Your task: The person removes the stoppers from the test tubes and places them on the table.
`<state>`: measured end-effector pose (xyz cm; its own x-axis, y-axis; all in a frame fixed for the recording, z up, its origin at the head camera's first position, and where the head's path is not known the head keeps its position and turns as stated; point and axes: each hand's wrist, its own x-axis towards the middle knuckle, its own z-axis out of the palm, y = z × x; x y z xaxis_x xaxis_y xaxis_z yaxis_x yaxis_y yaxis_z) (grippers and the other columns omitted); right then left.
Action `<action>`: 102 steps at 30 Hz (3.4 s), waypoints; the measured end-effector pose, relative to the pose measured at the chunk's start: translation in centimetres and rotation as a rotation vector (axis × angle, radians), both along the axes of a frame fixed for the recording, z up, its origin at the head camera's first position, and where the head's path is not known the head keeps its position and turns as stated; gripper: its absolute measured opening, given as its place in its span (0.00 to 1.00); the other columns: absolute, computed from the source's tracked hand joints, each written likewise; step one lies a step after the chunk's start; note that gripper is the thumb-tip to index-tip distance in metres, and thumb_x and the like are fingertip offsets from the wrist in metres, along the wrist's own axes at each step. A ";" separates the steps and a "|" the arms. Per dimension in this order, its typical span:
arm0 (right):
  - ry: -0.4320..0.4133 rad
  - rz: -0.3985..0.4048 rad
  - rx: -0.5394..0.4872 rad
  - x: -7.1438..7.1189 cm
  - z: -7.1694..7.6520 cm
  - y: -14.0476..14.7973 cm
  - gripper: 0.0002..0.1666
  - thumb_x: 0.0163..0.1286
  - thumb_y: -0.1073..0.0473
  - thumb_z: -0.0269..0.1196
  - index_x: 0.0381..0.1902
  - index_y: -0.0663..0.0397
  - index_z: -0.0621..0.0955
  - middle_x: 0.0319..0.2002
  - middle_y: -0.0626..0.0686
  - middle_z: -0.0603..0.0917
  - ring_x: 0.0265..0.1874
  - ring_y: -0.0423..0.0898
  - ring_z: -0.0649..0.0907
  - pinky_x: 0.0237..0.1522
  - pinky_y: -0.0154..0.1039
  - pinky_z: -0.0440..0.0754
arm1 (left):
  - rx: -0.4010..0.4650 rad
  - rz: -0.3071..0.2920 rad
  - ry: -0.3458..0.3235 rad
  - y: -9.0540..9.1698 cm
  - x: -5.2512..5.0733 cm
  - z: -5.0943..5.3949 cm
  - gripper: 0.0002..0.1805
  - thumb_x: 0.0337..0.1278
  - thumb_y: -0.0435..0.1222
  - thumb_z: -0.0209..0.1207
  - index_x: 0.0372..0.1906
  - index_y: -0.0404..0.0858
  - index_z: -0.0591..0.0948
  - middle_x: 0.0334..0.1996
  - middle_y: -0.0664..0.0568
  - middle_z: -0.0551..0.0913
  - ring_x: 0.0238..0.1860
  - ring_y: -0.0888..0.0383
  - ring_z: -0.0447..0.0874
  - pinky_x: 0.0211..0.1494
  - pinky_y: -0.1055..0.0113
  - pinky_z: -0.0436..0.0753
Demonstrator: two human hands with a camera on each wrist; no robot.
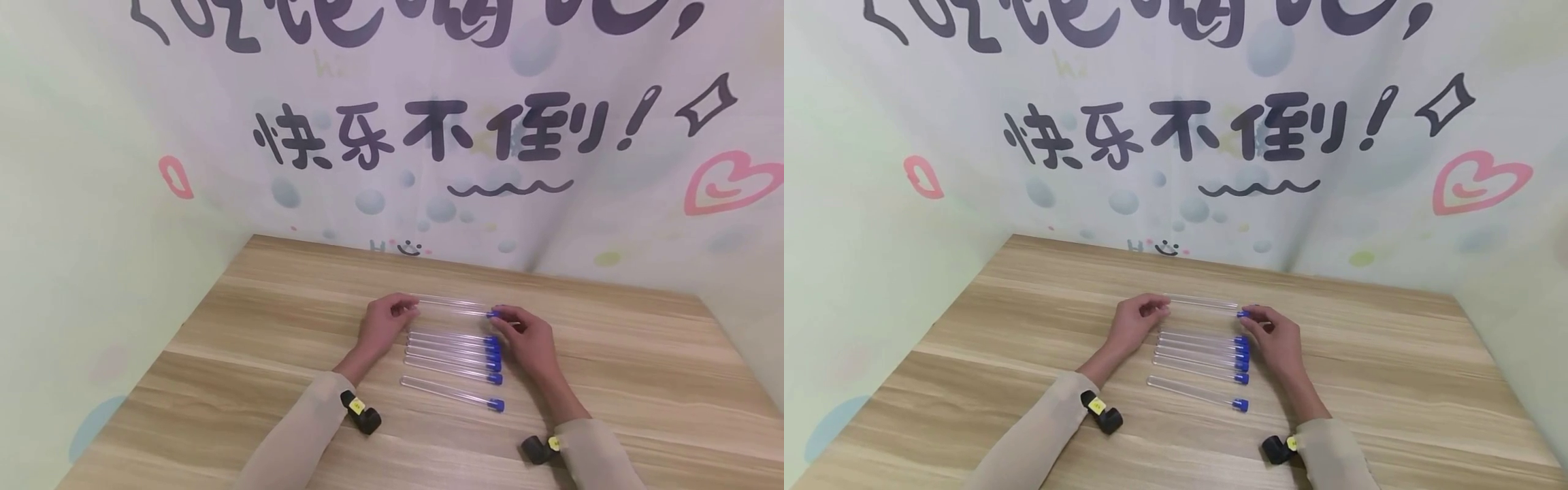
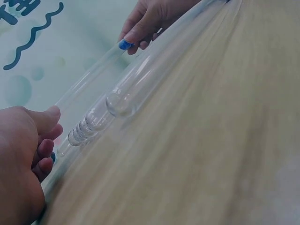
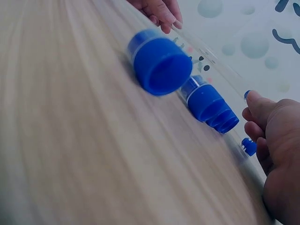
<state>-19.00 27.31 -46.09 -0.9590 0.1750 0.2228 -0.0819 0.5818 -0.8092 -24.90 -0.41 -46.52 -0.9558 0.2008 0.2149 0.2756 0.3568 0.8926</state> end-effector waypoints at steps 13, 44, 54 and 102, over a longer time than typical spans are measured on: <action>0.052 -0.078 0.055 0.1 -0.2 -0.3 0.17 0.64 0.47 0.65 0.44 0.50 0.86 0.41 0.49 0.86 0.34 0.44 0.80 0.32 0.26 0.74 | -0.015 -0.012 0.008 -0.2 0.3 0.4 0.08 0.51 0.42 0.68 0.39 0.48 0.87 0.28 0.62 0.81 0.29 0.61 0.75 0.31 0.69 0.76; 0.091 -0.108 0.059 0.2 0.0 -0.6 0.16 0.63 0.48 0.67 0.42 0.52 0.86 0.37 0.50 0.87 0.31 0.44 0.80 0.30 0.26 0.74 | -0.002 0.003 0.028 -0.2 0.4 0.3 0.09 0.51 0.41 0.69 0.39 0.49 0.87 0.30 0.63 0.83 0.30 0.62 0.78 0.31 0.68 0.79; 0.085 -0.096 0.048 0.3 0.1 -0.7 0.15 0.62 0.49 0.68 0.42 0.51 0.86 0.37 0.48 0.86 0.31 0.43 0.79 0.29 0.27 0.74 | 0.016 0.021 0.030 -0.2 0.5 0.3 0.09 0.51 0.40 0.69 0.39 0.48 0.87 0.31 0.62 0.84 0.30 0.63 0.78 0.31 0.68 0.79; -0.061 0.154 0.003 0.2 0.1 1.2 0.16 0.64 0.46 0.65 0.45 0.47 0.85 0.37 0.47 0.85 0.37 0.47 0.79 0.37 0.30 0.76 | 0.026 0.006 0.001 -0.3 0.0 0.0 0.06 0.54 0.35 0.67 0.37 0.44 0.88 0.31 0.60 0.85 0.30 0.63 0.79 0.31 0.69 0.78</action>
<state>-18.79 28.51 -45.98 -0.9862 0.0243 0.1635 -0.1209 0.5685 -0.8138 -24.87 -0.72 -46.51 -0.9567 0.1890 0.2214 0.2747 0.3348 0.9014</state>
